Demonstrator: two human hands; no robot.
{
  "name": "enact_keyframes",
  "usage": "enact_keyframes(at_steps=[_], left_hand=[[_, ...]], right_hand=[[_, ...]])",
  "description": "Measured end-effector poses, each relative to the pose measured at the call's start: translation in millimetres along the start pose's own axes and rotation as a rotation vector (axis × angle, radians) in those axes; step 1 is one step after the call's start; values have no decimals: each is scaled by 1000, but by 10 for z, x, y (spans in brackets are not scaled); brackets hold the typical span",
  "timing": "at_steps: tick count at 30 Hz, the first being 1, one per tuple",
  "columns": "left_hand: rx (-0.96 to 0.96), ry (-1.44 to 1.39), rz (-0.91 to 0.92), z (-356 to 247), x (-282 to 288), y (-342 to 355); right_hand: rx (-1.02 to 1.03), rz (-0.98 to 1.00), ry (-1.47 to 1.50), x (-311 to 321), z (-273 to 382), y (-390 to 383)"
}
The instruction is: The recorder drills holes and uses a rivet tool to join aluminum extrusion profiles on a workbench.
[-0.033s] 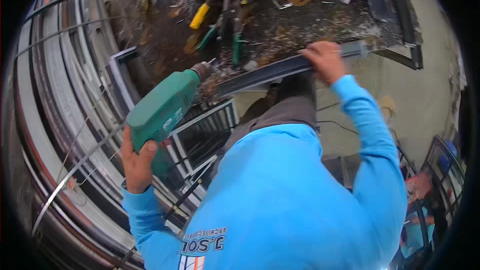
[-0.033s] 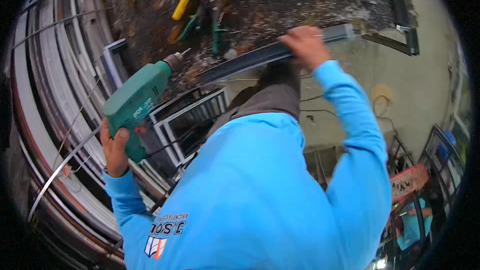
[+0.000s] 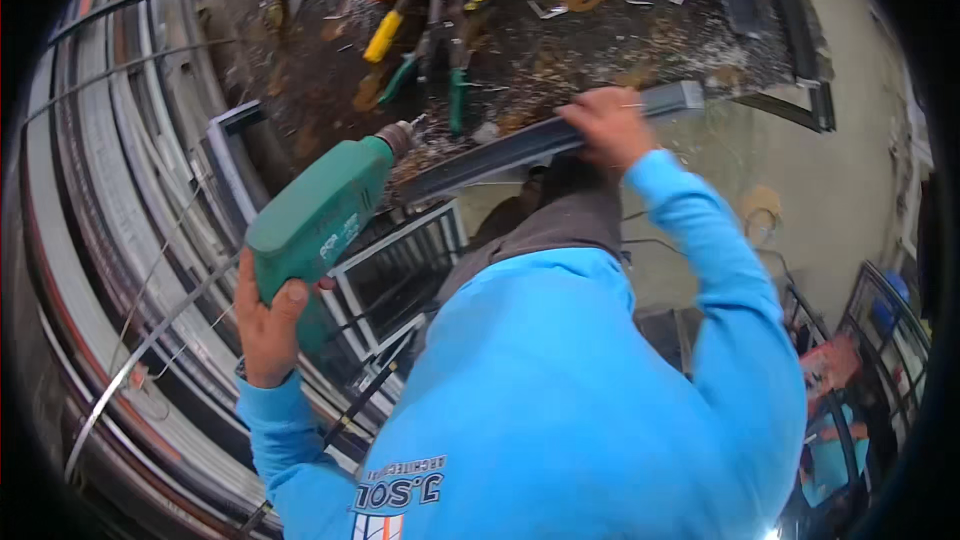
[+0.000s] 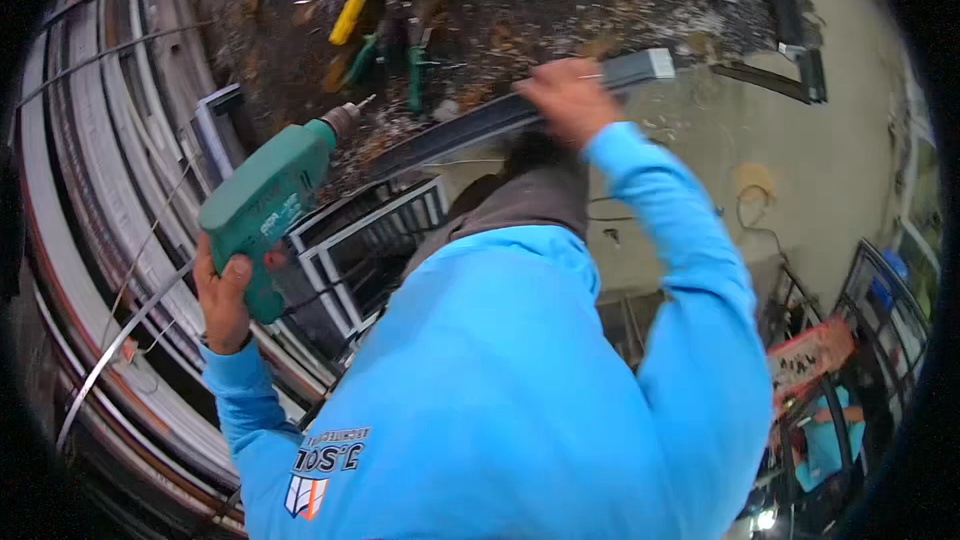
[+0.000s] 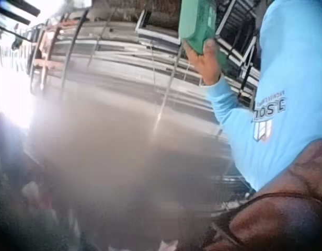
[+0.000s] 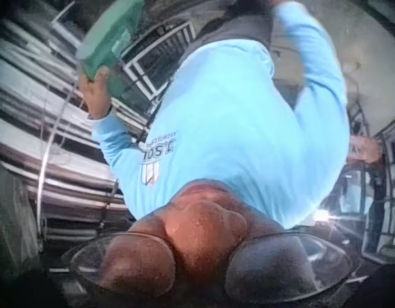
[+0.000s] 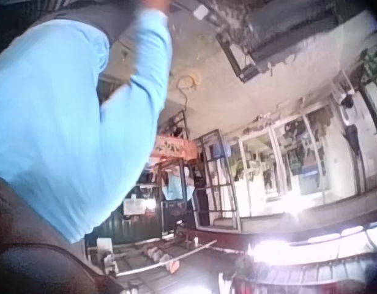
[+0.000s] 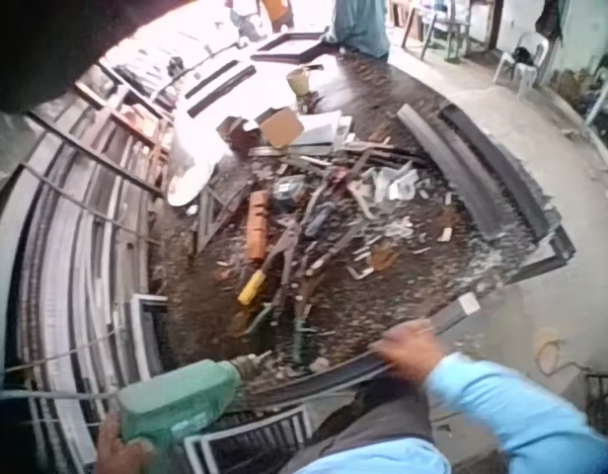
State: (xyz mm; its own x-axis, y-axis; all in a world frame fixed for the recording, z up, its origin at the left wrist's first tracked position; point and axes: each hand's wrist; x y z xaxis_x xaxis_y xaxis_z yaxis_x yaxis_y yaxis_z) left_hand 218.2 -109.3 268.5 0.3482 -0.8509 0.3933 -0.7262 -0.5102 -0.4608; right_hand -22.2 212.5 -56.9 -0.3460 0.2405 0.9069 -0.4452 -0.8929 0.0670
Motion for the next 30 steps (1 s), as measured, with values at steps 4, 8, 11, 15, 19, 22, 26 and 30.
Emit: enact_keyframes(at_steps=[4, 8, 11, 15, 19, 22, 26, 30], left_hand=[[-72, 110, 160, -171, -437, 331], [-253, 319, 395, -262, -771, 551], [-164, 420, 463, -335, -970, 596], [-255, 490, 514, -276, -1058, 654], [-220, 524, 526, -304, -1099, 672], [-134, 536, 550, -306, -1140, 708], [-155, 600, 532, -331, -1158, 814], [-90, 628, 558, -430, -1135, 1058]], right_hand=[[49, -165, 113, -772, 1360, 658], [141, -196, 200, -1058, 1554, 650], [117, -144, 444, -982, 1529, 706], [29, -12, 647, -961, 1543, 681], [-15, -13, 810, -993, 1535, 662], [10, -2, 719, -1074, 1540, 693], [14, 1, 780, -982, 1557, 719], [54, -111, 621, -1002, 1578, 724]])
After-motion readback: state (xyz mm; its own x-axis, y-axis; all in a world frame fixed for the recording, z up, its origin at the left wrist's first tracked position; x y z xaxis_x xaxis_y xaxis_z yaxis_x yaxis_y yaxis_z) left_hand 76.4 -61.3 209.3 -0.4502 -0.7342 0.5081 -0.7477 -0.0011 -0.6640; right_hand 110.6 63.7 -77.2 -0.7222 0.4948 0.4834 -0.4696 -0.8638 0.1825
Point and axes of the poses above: each hand's wrist, its own y-axis towards the middle knuckle, its own x-axis out of the back of the hand, z = x × y, and after that the axes turned 1 degree about -x, right-handed
